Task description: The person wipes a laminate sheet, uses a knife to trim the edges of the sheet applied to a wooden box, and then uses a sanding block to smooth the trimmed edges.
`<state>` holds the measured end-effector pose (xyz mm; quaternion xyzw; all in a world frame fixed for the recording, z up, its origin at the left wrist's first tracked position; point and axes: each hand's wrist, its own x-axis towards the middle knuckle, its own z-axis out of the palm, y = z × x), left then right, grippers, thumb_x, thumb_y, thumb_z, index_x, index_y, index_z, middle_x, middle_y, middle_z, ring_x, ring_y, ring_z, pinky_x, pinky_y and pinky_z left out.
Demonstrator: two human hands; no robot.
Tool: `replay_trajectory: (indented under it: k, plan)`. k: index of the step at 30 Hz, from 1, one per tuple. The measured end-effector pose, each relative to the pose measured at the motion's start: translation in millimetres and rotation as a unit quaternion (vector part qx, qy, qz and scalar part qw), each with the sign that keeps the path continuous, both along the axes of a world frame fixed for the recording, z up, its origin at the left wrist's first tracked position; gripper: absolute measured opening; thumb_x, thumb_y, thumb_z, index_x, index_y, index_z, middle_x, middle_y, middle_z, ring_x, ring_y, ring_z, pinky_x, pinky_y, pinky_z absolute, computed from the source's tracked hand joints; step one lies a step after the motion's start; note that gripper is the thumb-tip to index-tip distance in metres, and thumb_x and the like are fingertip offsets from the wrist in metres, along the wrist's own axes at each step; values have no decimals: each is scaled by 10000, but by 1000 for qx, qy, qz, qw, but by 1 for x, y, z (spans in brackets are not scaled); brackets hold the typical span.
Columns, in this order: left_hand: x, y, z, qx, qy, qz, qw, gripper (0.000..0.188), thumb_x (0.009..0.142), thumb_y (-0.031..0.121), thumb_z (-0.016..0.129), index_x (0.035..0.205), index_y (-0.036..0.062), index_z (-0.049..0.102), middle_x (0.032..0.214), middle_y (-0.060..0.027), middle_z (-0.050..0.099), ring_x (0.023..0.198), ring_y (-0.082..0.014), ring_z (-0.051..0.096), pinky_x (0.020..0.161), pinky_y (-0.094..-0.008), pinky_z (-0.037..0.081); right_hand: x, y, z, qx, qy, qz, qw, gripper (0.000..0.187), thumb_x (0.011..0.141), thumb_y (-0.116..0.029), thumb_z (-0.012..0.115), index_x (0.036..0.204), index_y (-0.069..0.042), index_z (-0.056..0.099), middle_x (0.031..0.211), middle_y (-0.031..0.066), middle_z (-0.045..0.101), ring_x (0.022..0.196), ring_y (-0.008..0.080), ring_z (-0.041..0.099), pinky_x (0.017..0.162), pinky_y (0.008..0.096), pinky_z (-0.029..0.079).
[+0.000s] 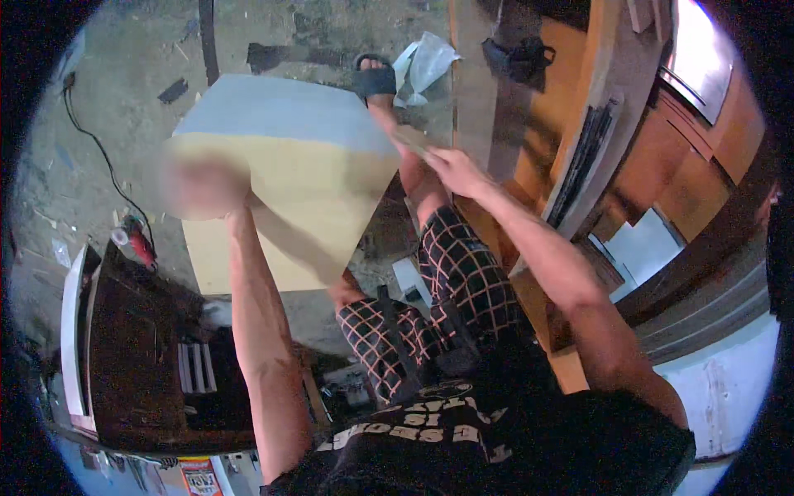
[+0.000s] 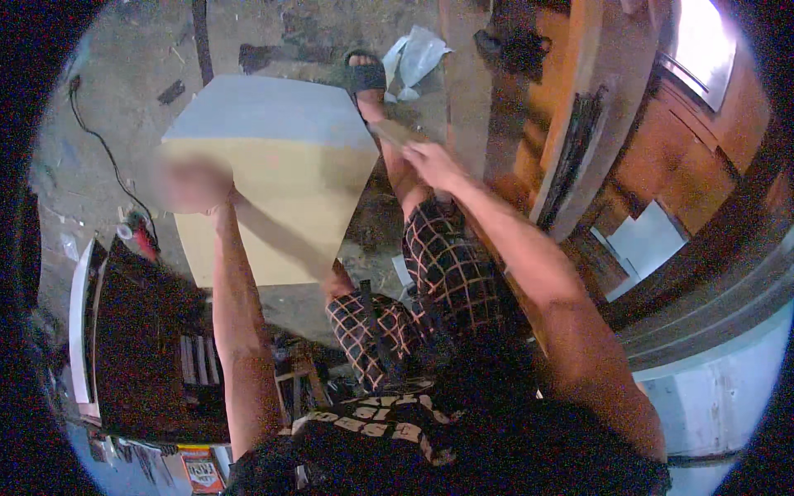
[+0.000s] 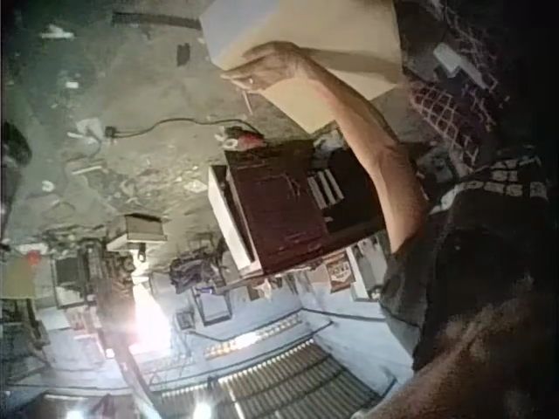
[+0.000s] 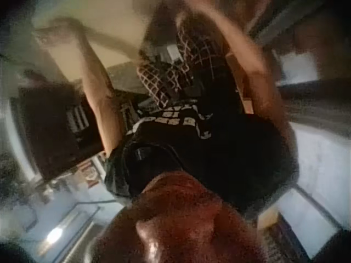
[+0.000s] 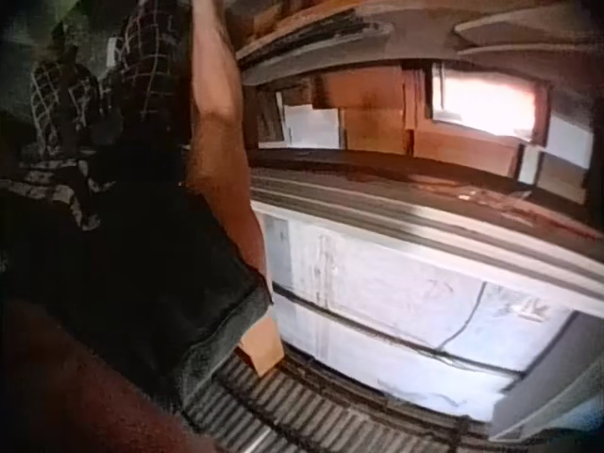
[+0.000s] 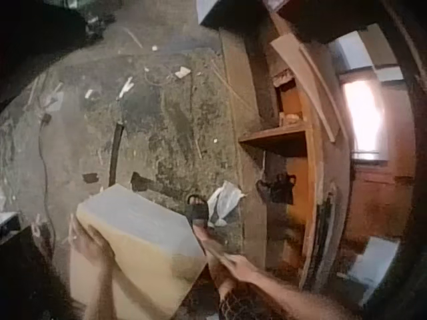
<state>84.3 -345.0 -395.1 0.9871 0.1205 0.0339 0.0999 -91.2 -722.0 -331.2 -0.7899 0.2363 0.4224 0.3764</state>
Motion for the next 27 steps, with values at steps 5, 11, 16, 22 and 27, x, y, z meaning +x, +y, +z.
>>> replay_trajectory:
  k: [5,11,16,22,27]
  plan:
    - [-2,-13,7,-13,56,10,998,651,983,371,385,1478,-47,321,1491,-278,366,1403,-416,309,1128,-569,225,20,-79,38,-180,72,-161,968,486,999,-449,516,1308,-88,617,1239,187,657,1164,306,629,981,373,468]
    - [-30,-40,32,-42,136,-59,988,735,982,325,428,1493,-134,166,1579,-339,110,1484,-459,83,1195,-564,34,21,-64,3,-124,-23,-95,988,523,990,-466,515,1329,-78,602,1273,213,627,1195,363,601,1013,381,452]
    - [-155,-141,79,-200,280,-234,910,556,921,276,568,1413,57,431,1517,-281,326,1417,-449,297,1124,-632,244,-31,-46,-6,-118,14,-121,985,581,976,-482,523,1340,-33,576,1269,236,622,1206,372,588,1022,406,444]
    - [-150,-120,166,-360,294,-213,860,515,925,227,537,1397,31,468,1332,-285,539,1269,-416,506,1065,-504,402,32,-31,40,-115,-39,-30,992,549,993,-450,488,1309,-14,592,1259,248,620,1202,388,579,1021,414,437]
    - [-143,-51,222,-343,394,2,853,525,954,250,513,1442,74,431,1051,-308,651,927,-472,644,872,-551,492,90,-60,74,-144,-78,45,985,576,979,-443,514,1269,48,602,1233,284,617,1175,425,584,1020,421,446]
